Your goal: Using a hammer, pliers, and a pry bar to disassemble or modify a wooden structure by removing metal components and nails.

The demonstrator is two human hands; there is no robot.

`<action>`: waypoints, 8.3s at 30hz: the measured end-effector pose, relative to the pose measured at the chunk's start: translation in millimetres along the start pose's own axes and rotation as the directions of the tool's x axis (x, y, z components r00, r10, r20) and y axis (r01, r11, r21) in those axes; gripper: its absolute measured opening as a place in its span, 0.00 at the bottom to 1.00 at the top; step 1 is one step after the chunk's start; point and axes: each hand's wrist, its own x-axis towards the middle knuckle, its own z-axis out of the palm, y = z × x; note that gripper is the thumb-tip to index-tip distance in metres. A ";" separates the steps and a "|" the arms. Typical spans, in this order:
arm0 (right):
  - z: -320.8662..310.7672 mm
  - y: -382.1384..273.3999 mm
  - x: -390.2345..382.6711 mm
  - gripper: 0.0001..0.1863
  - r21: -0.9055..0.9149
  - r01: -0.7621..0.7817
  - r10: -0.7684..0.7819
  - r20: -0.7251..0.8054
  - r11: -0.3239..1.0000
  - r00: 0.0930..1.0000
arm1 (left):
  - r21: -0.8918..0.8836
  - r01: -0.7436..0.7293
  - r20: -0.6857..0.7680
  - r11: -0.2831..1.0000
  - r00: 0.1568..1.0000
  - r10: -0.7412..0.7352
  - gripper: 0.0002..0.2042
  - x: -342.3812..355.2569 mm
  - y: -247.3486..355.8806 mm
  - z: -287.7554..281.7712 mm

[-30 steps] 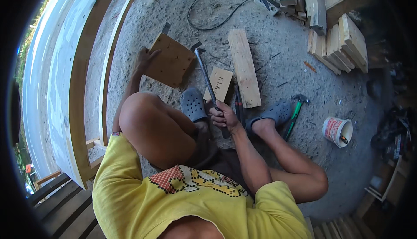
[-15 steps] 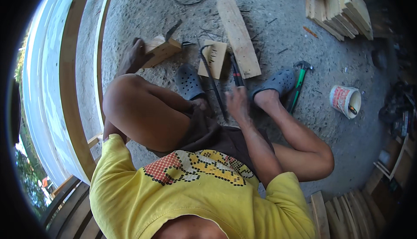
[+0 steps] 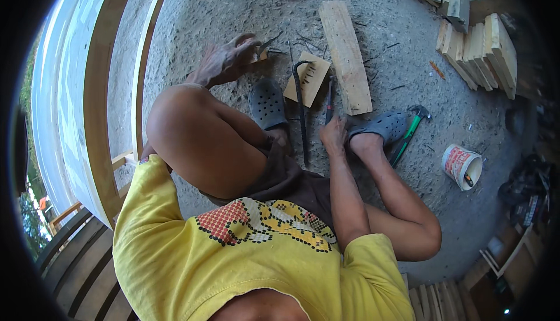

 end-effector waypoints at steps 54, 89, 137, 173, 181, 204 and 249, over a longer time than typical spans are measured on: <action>-251.8 -165.1 15.5 0.12 -0.318 0.874 -0.695 0.531 0.367 0.485 | -0.338 -0.077 -0.192 0.938 0.981 0.012 0.43 -50.9 22.4 38.7; -313.0 -283.2 -3.3 0.29 -0.372 0.872 -0.647 0.588 0.317 0.486 | -0.448 -0.020 -0.435 0.894 0.878 -0.198 0.23 -48.8 -30.8 5.0; -307.9 -301.0 9.4 0.28 -0.630 0.774 -0.706 0.579 -0.070 0.408 | -0.437 0.002 -0.413 0.900 0.888 -0.202 0.26 -40.2 -43.3 -3.8; -276.9 -308.4 126.6 0.07 -0.350 0.852 -0.773 0.627 -0.388 -0.095 | -0.478 -0.222 -0.544 0.850 0.834 -0.088 0.24 -54.7 -43.5 20.2; -270.0 -298.8 127.7 0.10 -0.316 0.890 -0.840 0.528 -0.328 -0.122 | -0.497 -0.131 -0.478 0.858 0.866 -0.144 0.25 -53.9 -45.6 -2.5; -287.5 -278.8 37.0 0.11 -0.540 0.823 -0.776 0.591 -0.178 0.221 | -0.454 -0.088 -0.462 0.887 0.874 -0.149 0.25 -57.1 -23.5 9.4; -248.8 -308.0 106.8 0.08 -0.271 0.870 -0.815 0.536 -0.412 -0.219 | -0.485 -0.215 -0.634 0.847 0.754 -0.172 0.27 -91.1 -43.8 30.8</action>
